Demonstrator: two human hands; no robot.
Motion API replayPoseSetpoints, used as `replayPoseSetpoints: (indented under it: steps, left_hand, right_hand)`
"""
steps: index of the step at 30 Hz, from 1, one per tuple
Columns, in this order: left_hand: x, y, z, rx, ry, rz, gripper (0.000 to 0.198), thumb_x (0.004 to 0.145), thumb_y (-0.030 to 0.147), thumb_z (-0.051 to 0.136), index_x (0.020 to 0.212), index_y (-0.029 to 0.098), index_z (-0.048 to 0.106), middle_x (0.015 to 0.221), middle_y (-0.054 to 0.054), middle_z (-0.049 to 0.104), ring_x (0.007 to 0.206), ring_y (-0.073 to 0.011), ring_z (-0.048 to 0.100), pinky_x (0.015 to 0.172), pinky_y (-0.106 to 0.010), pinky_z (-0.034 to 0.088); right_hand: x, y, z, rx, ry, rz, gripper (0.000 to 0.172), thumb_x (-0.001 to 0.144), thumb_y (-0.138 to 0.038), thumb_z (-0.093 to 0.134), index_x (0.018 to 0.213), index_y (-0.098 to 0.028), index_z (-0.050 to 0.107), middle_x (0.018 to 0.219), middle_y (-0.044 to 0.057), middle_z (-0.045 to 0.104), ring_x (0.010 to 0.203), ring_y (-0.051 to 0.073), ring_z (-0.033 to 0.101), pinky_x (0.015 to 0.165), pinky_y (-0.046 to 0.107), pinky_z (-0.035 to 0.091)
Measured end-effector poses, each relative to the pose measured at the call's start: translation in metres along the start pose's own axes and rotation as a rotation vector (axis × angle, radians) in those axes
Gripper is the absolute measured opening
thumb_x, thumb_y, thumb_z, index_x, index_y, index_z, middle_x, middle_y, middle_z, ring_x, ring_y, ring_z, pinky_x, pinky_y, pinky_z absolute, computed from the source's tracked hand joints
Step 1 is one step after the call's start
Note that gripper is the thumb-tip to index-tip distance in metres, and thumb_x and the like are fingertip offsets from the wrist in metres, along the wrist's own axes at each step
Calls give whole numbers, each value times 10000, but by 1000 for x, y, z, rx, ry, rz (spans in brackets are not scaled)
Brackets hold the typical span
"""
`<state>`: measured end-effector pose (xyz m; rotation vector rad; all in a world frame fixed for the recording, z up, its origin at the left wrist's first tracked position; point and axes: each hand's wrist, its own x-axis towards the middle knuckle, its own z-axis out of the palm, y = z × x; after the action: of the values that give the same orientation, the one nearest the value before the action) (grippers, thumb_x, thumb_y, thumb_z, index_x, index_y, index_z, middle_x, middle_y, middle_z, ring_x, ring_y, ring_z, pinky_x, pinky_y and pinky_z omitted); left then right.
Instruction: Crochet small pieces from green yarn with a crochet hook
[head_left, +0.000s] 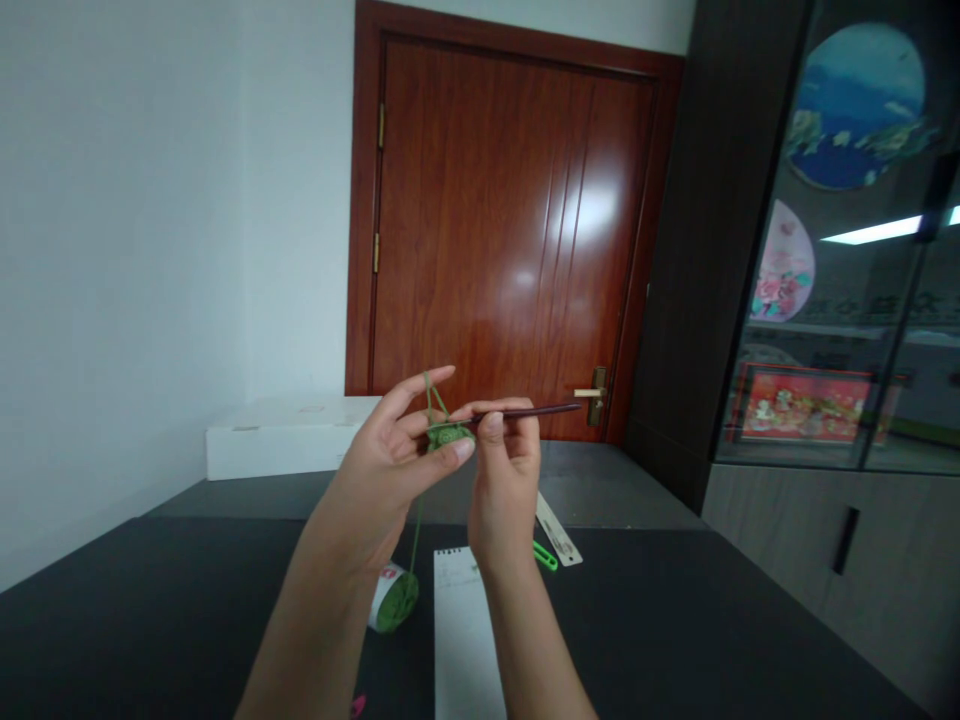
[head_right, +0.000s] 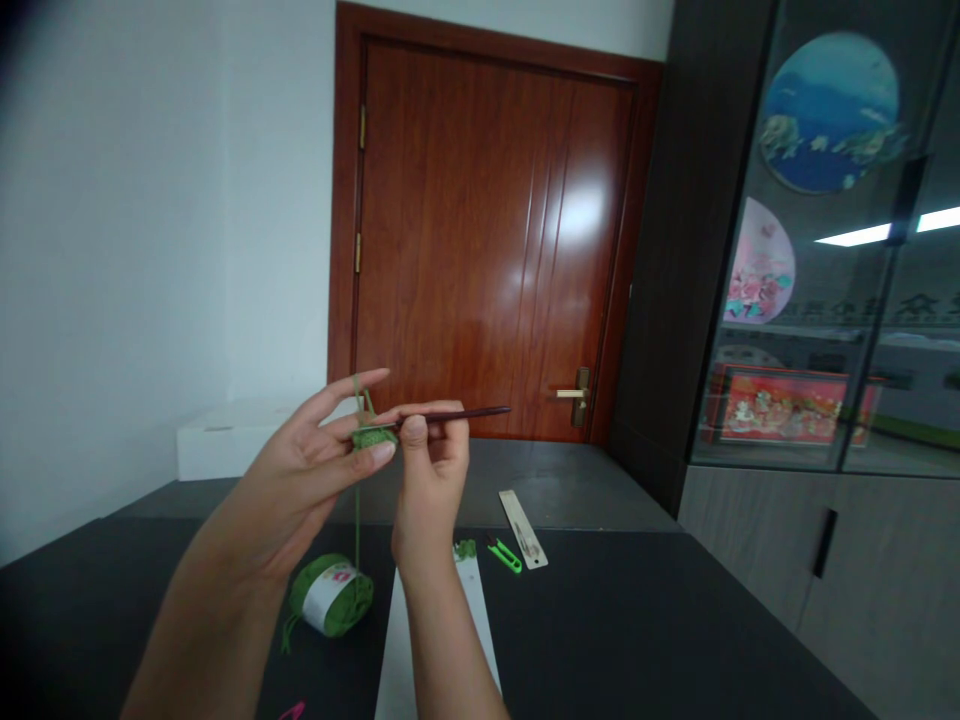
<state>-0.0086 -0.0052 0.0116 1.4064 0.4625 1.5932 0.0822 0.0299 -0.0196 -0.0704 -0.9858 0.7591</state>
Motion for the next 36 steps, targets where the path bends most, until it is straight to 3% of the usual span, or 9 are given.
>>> replayPoseSetpoints:
  steps: [4,9,16,23,29,33,36]
  left_hand:
    - [7,-2,-6,38,22,-24,616,754,215,833,1322,128,613,868,-55,748,854,-175,681,828,-285,500]
    - [16,-10,-16,19,1,-75,676,676,161,868,1300,109,614,796,-18,712,805,-166,674,782,-276,493]
    - [22,-19,-25,133,-12,15,593,686,156,853,1241,110,648,717,16,678,708,-121,621,731,-248,478]
    - [23,-30,-23,295,46,83,482,705,184,799,1164,118,671,656,30,651,614,-128,578,641,-265,460]
    - [9,-80,-27,271,107,-28,642,644,141,738,1274,123,615,621,52,638,584,-133,562,619,-263,443]
    - [-20,-121,-38,251,140,-130,637,588,141,727,1215,85,627,569,57,619,518,-123,520,574,-259,423]
    - [-42,-142,-51,244,126,-198,645,567,179,762,1193,85,640,543,58,603,491,-134,518,534,-260,403]
  right_hand:
    - [6,2,-7,5,44,85,223,888,-415,690,897,-220,584,823,-21,658,755,124,608,738,261,464]
    - [14,9,-16,47,-14,195,293,811,-445,766,867,-215,594,789,-32,644,704,122,605,709,264,464]
    - [19,22,-28,110,-40,389,378,730,-498,825,849,-214,607,701,-38,644,659,130,608,636,258,471]
    - [20,33,-46,-40,-74,377,430,740,-573,778,888,-218,584,711,-25,650,631,126,582,574,242,438]
    - [-9,50,-86,-208,-29,499,475,682,-605,789,833,-214,565,680,-45,600,571,97,523,538,222,421]
    - [-44,50,-125,-417,-91,620,501,710,-661,717,849,-191,615,690,-5,641,602,143,609,584,282,501]
    - [-59,43,-163,-678,-146,660,440,726,-567,760,868,-158,678,738,38,696,700,189,671,652,322,543]
